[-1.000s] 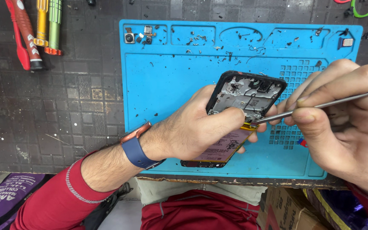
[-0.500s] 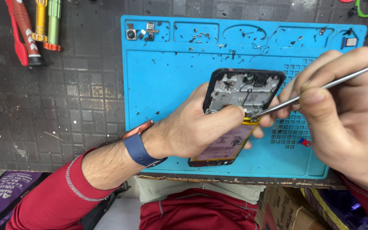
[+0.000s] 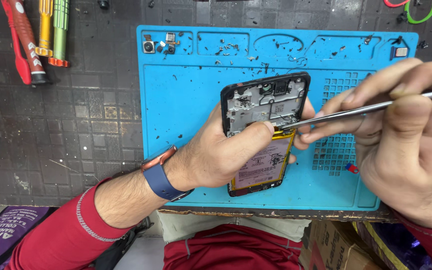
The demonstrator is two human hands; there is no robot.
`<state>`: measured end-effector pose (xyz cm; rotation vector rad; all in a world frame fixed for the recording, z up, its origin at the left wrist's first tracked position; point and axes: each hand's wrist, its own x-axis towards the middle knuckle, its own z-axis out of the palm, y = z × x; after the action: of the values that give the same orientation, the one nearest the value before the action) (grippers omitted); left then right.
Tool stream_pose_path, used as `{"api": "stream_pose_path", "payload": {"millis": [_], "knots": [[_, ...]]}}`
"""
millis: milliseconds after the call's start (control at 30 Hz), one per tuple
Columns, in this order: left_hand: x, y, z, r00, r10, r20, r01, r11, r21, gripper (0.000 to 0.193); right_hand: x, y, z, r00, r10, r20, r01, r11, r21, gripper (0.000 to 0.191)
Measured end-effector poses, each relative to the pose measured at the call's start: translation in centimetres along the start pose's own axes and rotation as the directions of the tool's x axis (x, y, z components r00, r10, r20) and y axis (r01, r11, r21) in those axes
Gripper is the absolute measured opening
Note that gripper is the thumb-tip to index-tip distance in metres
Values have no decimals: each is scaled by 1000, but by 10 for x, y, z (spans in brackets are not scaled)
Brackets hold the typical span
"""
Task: The person opens a smartphone, pries out its old battery using a metal pry tool, peels adhesive from the frame, places a new battery into the phone body, and tightens screws with a screwdriver on a blue repair mat.
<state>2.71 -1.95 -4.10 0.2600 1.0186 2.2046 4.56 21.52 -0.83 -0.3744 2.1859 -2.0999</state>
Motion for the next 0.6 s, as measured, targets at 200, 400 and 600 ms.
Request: {"api": "stream_pose_path", "payload": {"millis": [200, 400, 600], "knots": [[-1, -1, -2, 1000, 28, -3, -28, 998, 64, 37, -2, -2, 8, 989, -138, -56, 125, 974, -189, 48], [-2, 0, -1, 999, 34, 19, -35, 998, 55, 34, 3, -9, 9, 984, -176, -22, 163, 946, -279, 47], [1, 2, 0, 1000, 1, -15, 0, 997, 71, 41, 7, -8, 5, 997, -33, -67, 26, 995, -94, 43]]}}
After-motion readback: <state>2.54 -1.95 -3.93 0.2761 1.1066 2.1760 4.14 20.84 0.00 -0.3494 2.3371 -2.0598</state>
